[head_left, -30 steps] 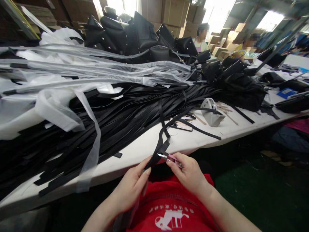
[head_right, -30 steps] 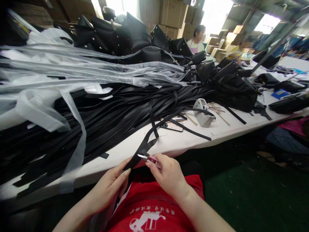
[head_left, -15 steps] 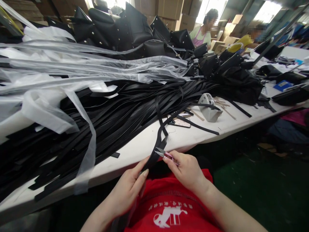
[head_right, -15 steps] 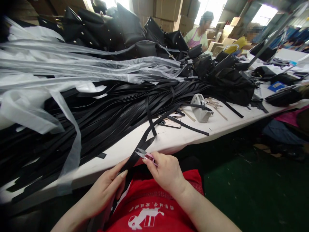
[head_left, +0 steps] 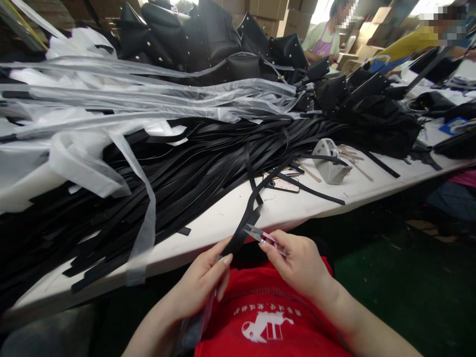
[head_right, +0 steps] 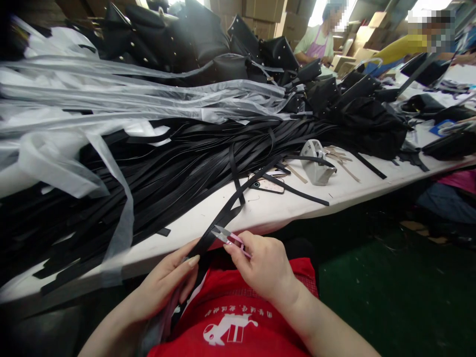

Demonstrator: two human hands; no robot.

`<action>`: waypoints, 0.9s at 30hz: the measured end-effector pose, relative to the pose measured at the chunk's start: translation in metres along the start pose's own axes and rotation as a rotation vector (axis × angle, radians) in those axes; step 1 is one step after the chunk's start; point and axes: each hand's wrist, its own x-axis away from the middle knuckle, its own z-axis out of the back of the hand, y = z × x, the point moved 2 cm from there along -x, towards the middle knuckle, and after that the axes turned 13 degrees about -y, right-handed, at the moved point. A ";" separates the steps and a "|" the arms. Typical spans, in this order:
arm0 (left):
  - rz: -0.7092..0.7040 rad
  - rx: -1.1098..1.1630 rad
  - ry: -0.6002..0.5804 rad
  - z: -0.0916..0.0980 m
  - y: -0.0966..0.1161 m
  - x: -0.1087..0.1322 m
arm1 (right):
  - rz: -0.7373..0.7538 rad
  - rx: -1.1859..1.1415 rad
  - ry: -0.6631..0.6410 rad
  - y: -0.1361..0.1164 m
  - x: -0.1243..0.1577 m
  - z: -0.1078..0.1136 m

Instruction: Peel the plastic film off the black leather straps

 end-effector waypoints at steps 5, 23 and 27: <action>-0.027 0.146 -0.045 0.001 -0.002 0.002 | 0.009 0.073 -0.020 -0.007 0.002 -0.005; -0.011 0.182 -0.056 0.002 -0.003 0.004 | -0.027 0.113 -0.025 -0.007 -0.005 -0.015; -0.007 0.193 -0.081 0.000 -0.003 0.003 | -0.023 0.111 -0.042 -0.008 -0.005 -0.016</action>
